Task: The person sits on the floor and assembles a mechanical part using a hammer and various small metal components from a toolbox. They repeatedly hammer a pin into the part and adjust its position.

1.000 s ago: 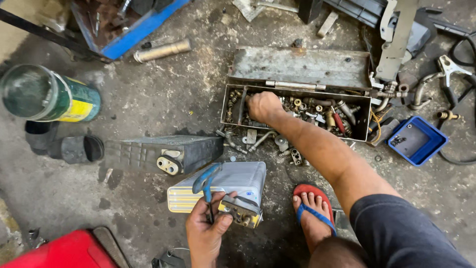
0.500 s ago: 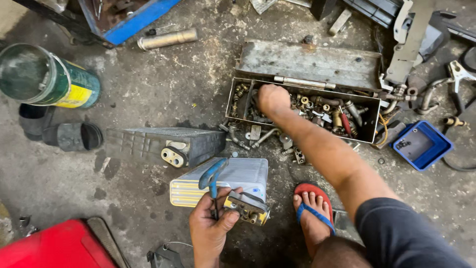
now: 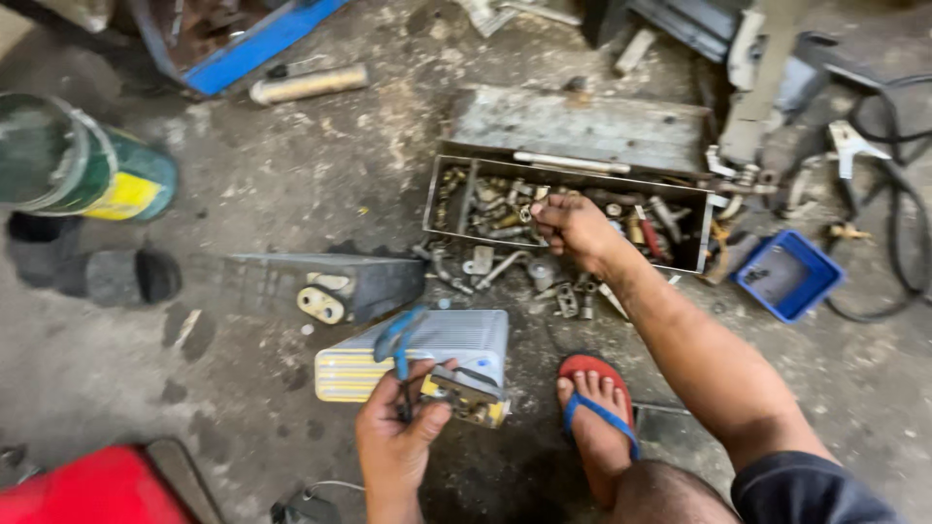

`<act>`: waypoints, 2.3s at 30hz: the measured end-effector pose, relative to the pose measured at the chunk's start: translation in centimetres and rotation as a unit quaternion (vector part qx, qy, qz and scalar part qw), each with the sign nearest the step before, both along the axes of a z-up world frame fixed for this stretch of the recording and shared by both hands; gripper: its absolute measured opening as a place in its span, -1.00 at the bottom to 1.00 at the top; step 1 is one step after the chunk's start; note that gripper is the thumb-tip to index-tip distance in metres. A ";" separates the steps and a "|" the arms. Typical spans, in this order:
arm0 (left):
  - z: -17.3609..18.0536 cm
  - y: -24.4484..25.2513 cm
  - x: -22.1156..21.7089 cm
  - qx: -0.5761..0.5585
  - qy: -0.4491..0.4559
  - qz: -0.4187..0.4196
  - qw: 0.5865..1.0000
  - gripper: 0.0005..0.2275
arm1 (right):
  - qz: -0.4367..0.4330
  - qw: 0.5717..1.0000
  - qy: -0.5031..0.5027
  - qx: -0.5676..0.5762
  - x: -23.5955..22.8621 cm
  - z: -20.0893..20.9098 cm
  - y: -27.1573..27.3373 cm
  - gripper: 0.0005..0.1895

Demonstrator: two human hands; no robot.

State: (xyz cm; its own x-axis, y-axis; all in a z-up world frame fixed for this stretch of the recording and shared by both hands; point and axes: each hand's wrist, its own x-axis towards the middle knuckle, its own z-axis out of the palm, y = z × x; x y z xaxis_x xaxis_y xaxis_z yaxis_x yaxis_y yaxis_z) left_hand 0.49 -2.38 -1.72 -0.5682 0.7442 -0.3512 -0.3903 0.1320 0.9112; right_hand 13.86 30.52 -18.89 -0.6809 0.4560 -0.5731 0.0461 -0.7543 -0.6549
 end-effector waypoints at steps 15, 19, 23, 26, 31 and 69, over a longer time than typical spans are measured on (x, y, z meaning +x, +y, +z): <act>1.8 1.0 -0.4 -0.039 0.056 0.019 0.997 -0.53 | 0.265 0.792 -0.414 0.363 22.3 -6.4 -12.0 -0.72; 2.2 0.7 -0.4 -0.020 0.024 0.016 0.999 -0.50 | 0.192 0.824 -0.391 0.363 25.4 -6.1 -12.6 -0.69; 2.7 1.2 -0.4 -0.017 0.035 0.008 0.999 -0.50 | 0.172 0.820 -0.388 0.385 26.2 -3.3 -12.6 -0.65; 2.8 1.3 -0.4 -0.015 0.043 0.006 0.999 -0.49 | 0.148 0.846 -0.384 0.340 25.9 -1.9 -13.0 -0.62; 2.9 1.3 -0.5 -0.035 0.049 0.012 0.998 -0.48 | 0.145 0.833 -0.360 0.395 25.3 -1.2 -14.1 -0.74; 1.6 0.6 -0.6 -0.027 0.040 0.023 0.999 -0.38 | 0.299 0.702 -0.453 0.461 21.0 -1.3 -13.4 -0.70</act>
State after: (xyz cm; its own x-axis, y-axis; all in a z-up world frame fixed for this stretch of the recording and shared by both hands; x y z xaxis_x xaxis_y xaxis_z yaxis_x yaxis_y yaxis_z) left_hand -0.10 -1.77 -0.09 -0.6292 0.6977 -0.3425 -0.3232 0.1659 0.9317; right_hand 34.87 17.11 -20.24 -0.4545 0.7060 -0.5432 0.8869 0.3021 -0.3495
